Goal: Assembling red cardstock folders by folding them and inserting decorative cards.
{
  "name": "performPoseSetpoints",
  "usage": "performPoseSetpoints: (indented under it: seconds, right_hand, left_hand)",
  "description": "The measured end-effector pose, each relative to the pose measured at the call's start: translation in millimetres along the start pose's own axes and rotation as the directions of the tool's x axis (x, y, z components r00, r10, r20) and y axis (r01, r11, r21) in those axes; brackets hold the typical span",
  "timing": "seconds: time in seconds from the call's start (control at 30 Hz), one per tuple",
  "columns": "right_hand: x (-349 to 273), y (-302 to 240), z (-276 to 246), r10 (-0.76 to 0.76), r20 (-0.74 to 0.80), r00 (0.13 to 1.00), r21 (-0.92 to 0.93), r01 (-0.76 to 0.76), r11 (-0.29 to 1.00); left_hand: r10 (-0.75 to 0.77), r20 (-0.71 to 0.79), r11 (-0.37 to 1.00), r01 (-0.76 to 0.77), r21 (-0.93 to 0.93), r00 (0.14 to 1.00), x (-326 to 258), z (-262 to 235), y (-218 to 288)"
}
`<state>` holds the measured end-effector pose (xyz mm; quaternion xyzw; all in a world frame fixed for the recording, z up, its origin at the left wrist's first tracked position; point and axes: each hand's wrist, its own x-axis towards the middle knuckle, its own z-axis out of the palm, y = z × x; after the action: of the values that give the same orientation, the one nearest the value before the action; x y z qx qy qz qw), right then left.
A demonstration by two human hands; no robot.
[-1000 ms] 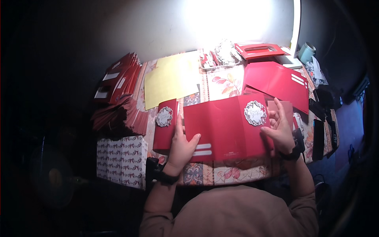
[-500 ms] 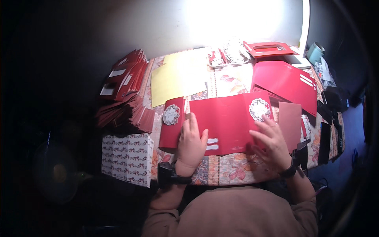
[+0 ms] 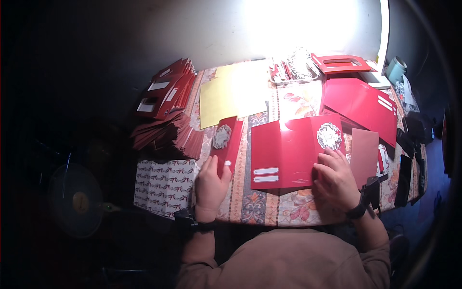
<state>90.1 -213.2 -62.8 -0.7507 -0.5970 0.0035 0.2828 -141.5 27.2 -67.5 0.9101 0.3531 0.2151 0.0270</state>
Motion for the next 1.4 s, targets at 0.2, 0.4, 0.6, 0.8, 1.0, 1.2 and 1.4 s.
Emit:
performPoseSetpoints:
  seconds: [0.2,0.4,0.6,0.8,1.0,1.2,1.4]
  right_hand:
    - [-1,-1,2,-0.010,-0.024,1.000,0.006,0.010,1.000]
    - [-1,-7,-3,-0.059,-0.086,0.995,0.020,0.061,0.998]
    - [2,-25,-15,-0.082,-0.172,0.982,0.085,0.098,0.992]
    - [11,-63,-33,0.033,-0.081,0.996,0.809,0.047,0.586]
    - [-4,-64,-28,0.090,-0.098,0.991,0.995,0.096,0.030]
    - [-22,-28,-34,0.338,-0.110,0.935,0.992,0.082,0.097]
    - [-22,-19,-36,0.100,0.111,0.989,0.945,-0.074,-0.320]
  left_hand:
    - [-0.119,-0.210,0.981,0.081,-0.178,0.971,13,-17,-5]
    - [-0.096,-0.388,0.952,-0.030,-0.306,0.916,14,-49,6]
    - [0.073,-0.468,0.977,-0.158,-0.144,0.881,15,-67,46]
    - [0.420,-0.385,0.874,-0.480,-0.073,0.822,8,-64,98]
    - [0.653,-0.344,0.649,-0.733,-0.204,0.674,-9,-48,149]
    - [0.547,-0.381,0.462,-0.649,-0.604,0.745,4,-35,135]
    - [0.337,0.435,-0.399,0.545,-0.738,0.835,17,2,112]
